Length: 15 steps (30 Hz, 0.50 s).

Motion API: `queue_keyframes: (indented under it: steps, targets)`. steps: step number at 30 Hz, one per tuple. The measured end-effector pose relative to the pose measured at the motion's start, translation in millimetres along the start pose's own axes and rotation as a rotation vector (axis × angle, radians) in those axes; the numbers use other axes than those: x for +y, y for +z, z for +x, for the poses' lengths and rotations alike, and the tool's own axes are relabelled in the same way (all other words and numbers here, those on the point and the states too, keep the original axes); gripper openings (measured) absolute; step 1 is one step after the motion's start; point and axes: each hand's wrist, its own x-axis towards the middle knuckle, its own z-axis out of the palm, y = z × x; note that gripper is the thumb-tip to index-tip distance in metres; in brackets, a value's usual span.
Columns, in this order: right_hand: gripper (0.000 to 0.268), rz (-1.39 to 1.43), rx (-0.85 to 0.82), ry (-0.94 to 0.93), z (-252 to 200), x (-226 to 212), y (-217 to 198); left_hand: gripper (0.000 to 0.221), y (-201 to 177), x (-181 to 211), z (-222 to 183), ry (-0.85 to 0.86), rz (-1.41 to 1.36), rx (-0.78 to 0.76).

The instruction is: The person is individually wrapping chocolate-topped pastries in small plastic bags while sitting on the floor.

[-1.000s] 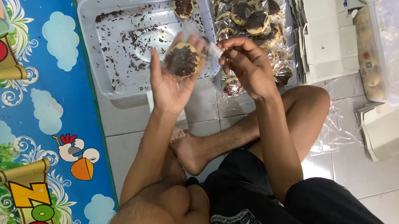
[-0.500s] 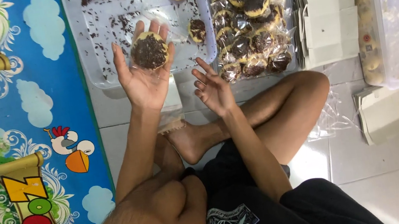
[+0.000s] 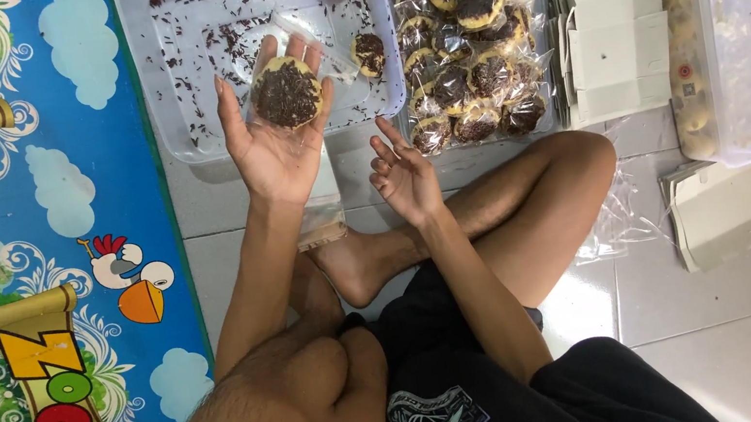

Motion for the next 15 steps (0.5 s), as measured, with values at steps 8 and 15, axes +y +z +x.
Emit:
queue_keyframes:
  steps: [8,15]
  targets:
    - [0.055,0.002,0.014,0.002,-12,-9,-5,0.075,1,-2,0,0.003,0.013,0.022]
    - [0.031,0.199,-0.223,0.063,-18,-21,0,0.076,-1,-4,0,0.004,0.015,0.013]
